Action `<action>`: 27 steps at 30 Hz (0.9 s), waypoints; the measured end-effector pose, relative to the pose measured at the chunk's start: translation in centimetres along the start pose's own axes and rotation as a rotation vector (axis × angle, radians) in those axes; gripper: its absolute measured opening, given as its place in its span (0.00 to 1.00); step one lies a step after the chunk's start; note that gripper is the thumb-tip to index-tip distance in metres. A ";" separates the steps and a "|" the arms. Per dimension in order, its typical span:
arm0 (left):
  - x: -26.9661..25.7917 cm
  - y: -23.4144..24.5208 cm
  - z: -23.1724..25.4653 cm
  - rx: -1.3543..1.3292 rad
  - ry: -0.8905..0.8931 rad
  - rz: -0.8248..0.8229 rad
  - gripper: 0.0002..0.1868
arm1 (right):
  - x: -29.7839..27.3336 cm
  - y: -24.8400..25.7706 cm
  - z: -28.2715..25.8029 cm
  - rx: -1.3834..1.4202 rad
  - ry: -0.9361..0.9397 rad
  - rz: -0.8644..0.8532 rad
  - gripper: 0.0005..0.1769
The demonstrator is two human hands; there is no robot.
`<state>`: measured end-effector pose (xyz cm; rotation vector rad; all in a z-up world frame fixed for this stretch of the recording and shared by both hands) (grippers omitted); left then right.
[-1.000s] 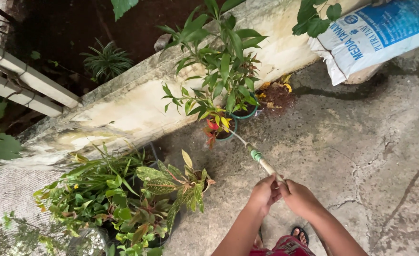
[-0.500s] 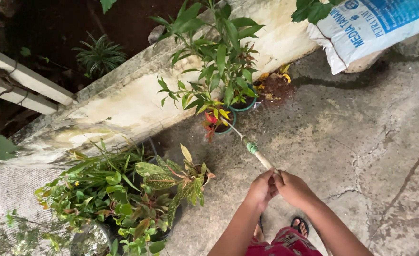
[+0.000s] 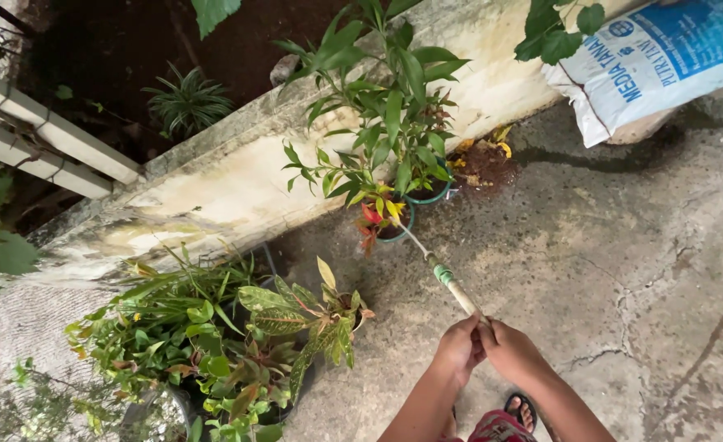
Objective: Watering various potted plants in an outdoor area using a hose.
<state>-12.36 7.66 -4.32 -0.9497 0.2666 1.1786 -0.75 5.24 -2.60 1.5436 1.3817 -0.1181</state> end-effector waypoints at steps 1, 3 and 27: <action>-0.1 0.1 0.0 -0.003 -0.001 0.009 0.17 | -0.3 0.1 -0.1 0.000 -0.031 -0.009 0.26; 0.4 0.6 -0.6 -0.030 0.002 0.014 0.17 | 0.0 -0.3 0.3 0.001 -0.034 -0.020 0.26; 0.1 0.3 -4.6 -0.100 -0.041 0.028 0.15 | -2.8 -0.2 2.1 0.057 0.054 0.055 0.24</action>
Point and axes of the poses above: each hand's wrist, its own x-axis towards the middle knuckle, its own y-axis out of the back of the hand, z = x × y, the point moved 4 cm from there along x, towards the middle knuckle, and after that the axes turned 12 degrees about -y, right-handed, at the moved point
